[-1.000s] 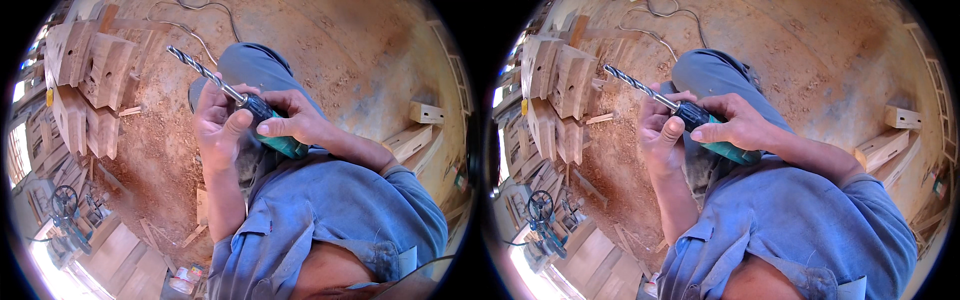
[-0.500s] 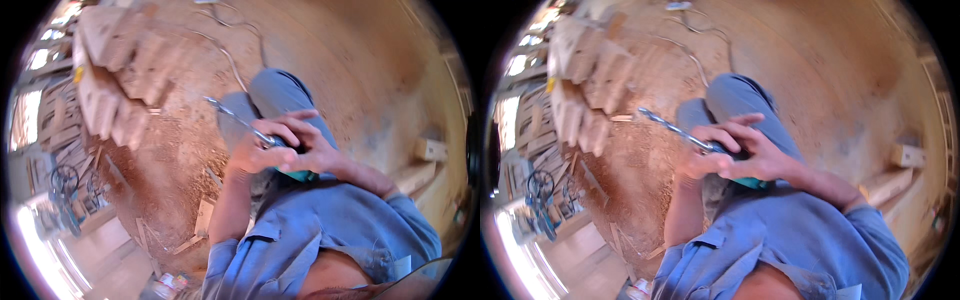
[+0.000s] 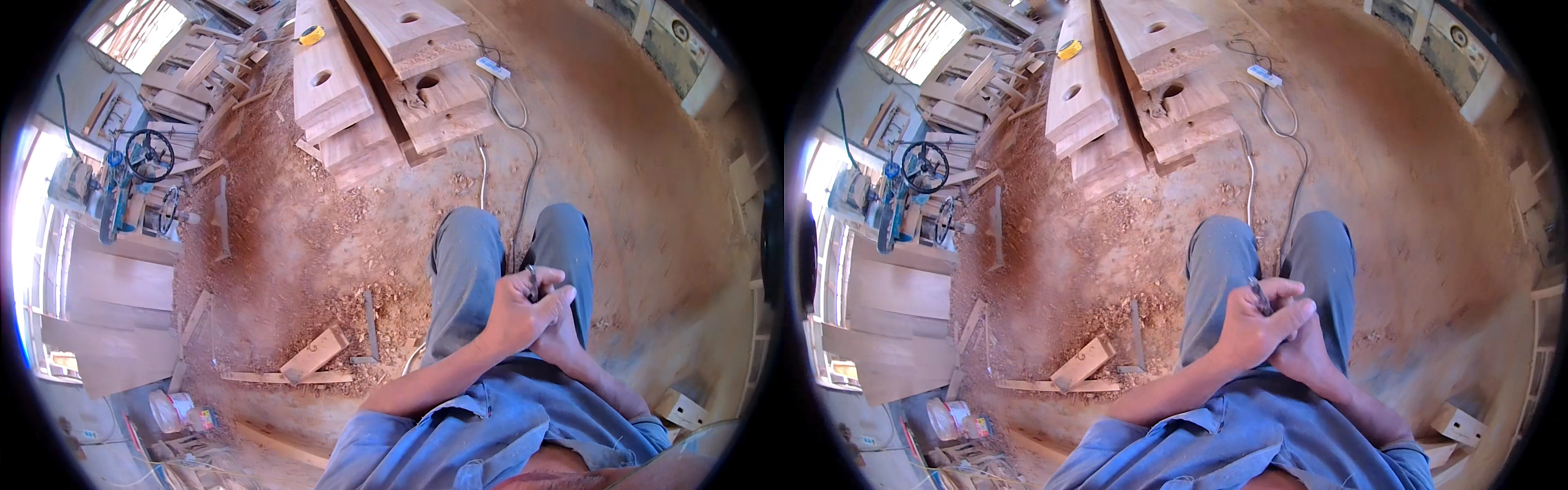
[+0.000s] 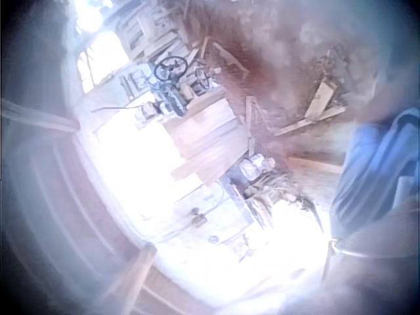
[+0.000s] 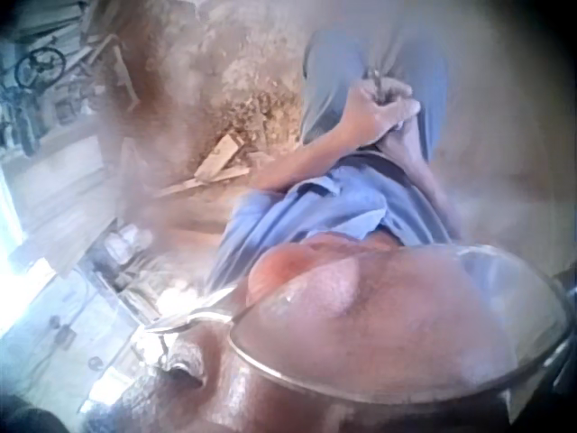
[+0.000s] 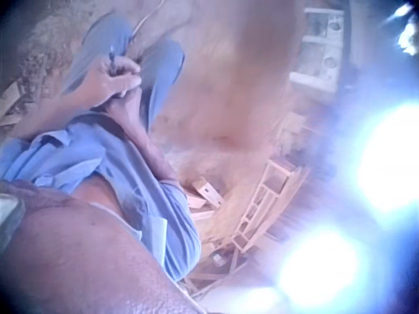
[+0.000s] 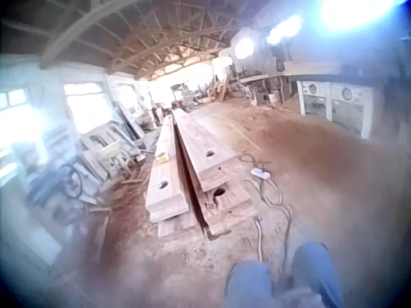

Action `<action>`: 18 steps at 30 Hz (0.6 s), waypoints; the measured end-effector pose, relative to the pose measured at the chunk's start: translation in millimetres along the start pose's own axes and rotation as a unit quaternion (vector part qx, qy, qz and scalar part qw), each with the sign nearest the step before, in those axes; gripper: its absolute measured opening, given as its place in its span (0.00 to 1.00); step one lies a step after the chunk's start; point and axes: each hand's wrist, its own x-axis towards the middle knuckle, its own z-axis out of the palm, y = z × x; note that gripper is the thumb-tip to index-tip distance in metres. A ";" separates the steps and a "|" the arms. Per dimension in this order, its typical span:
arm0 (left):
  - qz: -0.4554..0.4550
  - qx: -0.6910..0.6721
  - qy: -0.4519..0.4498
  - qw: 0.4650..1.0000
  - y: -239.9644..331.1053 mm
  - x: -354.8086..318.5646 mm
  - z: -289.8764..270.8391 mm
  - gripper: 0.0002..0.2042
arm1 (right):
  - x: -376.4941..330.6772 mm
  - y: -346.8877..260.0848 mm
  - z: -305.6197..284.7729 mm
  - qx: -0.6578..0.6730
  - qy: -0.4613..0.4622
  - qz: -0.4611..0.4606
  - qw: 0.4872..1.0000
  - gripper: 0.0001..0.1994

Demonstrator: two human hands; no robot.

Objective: The person drills holes into wooden planks using a corded electric drill. They periodically lift and rotate the planks to inspect the holes and then resume drilling.

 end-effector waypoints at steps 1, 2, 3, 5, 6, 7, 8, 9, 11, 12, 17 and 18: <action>0.022 0.002 0.001 1.000 -7.4 -2.7 0.4 0.12 | -1.5 4.5 3.1 0.005 0.002 -0.004 1.000 0.14; 0.032 -0.013 -0.006 0.999 -11.6 -4.3 -0.4 0.12 | -3.6 9.7 5.9 0.010 0.005 -0.009 1.000 0.14; 0.038 -0.027 -0.014 0.999 -14.7 -5.9 -1.7 0.13 | -6.7 13.4 7.9 0.016 0.008 -0.010 1.000 0.14; 0.031 -0.050 -0.041 0.997 -21.4 -6.3 -7.5 0.14 | -12.9 14.8 6.9 -0.008 0.011 -0.017 1.000 0.14; 0.039 -0.042 -0.056 0.997 -20.3 -6.0 -10.1 0.13 | -13.1 14.3 7.5 -0.016 0.012 -0.024 1.000 0.15; 0.047 -0.033 -0.073 0.996 -18.7 -6.0 -11.6 0.13 | -14.4 11.3 7.2 -0.043 0.018 -0.036 0.998 0.17; 0.055 -0.025 -0.091 0.994 -17.6 -3.6 -13.5 0.13 | -12.9 12.9 8.3 -0.010 0.023 -0.041 0.999 0.17; 0.145 0.022 -0.150 0.978 -19.1 6.2 -20.4 0.11 | -8.4 12.1 8.3 0.024 0.027 -0.054 0.998 0.18; 0.079 -0.015 -0.163 0.983 -19.8 26.2 -25.5 0.11 | 3.0 23.7 5.4 0.037 0.036 -0.031 0.998 0.21; 0.041 -0.038 -0.171 0.984 -20.0 34.3 -22.9 0.12 | 8.2 20.3 4.7 0.013 0.048 -0.032 0.998 0.22; 0.051 0.035 -0.042 0.997 -9.8 43.0 -10.7 0.14 | 18.0 22.1 12.6 -0.006 0.090 0.034 0.995 0.17; 0.043 0.032 -0.014 0.998 -9.4 36.2 -11.1 0.15 | 18.2 14.0 19.5 0.012 0.105 0.026 0.994 0.16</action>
